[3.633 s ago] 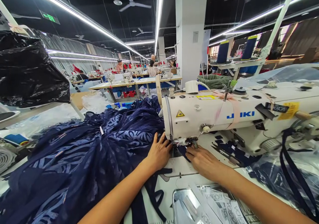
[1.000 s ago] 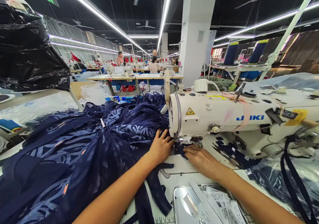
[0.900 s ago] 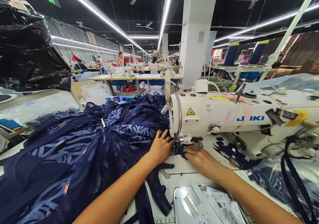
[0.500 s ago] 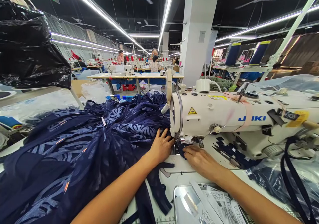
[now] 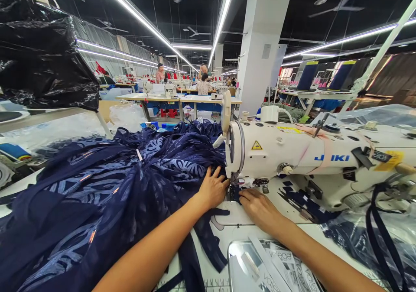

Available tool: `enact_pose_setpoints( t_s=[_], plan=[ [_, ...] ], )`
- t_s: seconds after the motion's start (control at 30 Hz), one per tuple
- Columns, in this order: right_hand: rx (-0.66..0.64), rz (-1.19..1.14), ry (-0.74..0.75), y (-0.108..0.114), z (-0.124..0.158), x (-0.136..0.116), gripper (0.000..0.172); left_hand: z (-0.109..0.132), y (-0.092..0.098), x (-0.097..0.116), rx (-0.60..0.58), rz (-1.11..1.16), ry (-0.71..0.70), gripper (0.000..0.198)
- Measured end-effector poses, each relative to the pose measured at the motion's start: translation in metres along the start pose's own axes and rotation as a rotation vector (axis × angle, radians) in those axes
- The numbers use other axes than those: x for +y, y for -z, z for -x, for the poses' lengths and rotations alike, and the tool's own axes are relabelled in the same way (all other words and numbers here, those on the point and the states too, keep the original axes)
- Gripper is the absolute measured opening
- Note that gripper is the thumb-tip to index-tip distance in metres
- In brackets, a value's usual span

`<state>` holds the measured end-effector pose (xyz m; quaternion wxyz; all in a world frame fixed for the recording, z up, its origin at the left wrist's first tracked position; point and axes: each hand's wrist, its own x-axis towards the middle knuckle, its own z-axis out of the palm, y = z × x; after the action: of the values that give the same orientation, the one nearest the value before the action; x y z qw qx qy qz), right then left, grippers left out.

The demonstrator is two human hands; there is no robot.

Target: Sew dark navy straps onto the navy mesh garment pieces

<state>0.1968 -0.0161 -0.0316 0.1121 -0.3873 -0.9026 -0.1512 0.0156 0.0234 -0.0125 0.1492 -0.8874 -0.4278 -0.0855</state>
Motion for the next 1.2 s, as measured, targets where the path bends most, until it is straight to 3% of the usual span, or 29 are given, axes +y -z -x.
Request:
enact_pose_setpoints(
  t_s=[0.17,0.33,0.53,0.7,0.77,0.9,1.0,1.1,1.2],
  plan=[
    [0.008,-0.004,-0.013,0.0,-0.002,0.003,0.02,0.0,0.0,0.0,0.005,-0.016,0.009,0.025],
    [-0.036,0.054,-0.01,0.009,0.0,0.022,0.027,0.003,0.002,-0.001,0.011,-0.006,0.035,0.025],
    [-0.058,-0.006,-0.073,0.013,0.006,0.036,0.032,0.016,0.025,0.014,0.021,0.01,0.036,0.023],
    [-0.123,-0.069,-0.089,0.016,0.007,0.033,0.035,0.046,0.046,0.041,-0.101,0.352,-0.266,0.037],
    [-0.15,-0.079,-0.108,0.019,0.006,0.032,0.034,0.06,0.051,0.047,-0.175,0.45,-0.317,0.043],
    [-0.187,-0.096,-0.13,0.021,0.006,0.034,0.037,0.092,0.066,0.049,-0.217,0.541,-0.207,0.044],
    [-0.207,-0.118,-0.153,0.019,0.006,0.036,0.04,0.124,0.092,0.047,-0.23,0.648,-0.056,0.037],
    [-0.212,-0.119,-0.158,0.017,0.007,0.036,0.041,0.154,0.122,0.04,-0.318,0.779,0.054,0.028],
    [-0.213,-0.096,-0.139,0.016,0.005,0.035,0.038,0.169,0.134,0.026,-0.169,0.684,0.144,0.025]
  ],
)
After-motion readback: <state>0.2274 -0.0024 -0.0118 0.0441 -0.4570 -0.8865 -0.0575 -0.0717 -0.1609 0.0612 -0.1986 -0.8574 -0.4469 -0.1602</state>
